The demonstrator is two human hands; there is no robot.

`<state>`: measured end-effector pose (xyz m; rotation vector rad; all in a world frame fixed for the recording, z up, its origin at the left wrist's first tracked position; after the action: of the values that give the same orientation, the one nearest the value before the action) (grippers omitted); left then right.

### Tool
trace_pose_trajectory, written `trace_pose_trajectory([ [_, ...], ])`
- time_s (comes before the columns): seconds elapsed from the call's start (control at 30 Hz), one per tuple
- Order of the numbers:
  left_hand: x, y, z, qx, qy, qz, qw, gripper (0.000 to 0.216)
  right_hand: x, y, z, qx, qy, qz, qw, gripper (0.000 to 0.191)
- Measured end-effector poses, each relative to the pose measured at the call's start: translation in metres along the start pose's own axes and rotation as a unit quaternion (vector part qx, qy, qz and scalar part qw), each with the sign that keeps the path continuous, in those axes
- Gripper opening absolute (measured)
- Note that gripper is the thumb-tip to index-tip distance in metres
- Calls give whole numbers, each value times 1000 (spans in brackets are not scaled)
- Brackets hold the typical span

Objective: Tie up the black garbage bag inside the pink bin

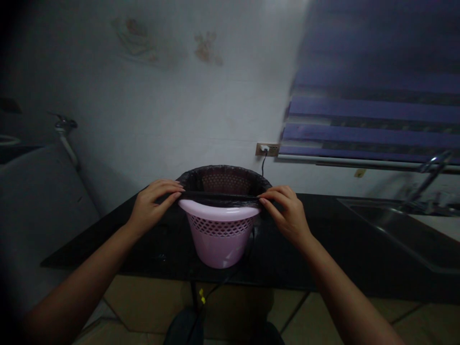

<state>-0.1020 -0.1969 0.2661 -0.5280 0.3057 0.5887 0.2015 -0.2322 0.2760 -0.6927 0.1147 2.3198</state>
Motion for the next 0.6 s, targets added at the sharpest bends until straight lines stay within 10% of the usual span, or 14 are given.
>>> trace_pose_trajectory([
  [0.6, -1, 7, -10, -27, -7, 13, 1000, 16, 6, -1, -9, 24, -3, 33, 999, 12],
])
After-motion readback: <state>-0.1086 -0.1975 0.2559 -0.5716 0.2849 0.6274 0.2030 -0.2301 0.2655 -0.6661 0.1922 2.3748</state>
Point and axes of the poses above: each hand's wrist, its own z-axis towards the middle knuckle, its own x-axis out of the palm, y = z × x, the point moved 4 cm from there along z, towards the middle knuckle, and after that the axes turned 14 degrees about -x, right-handed, at the moved point
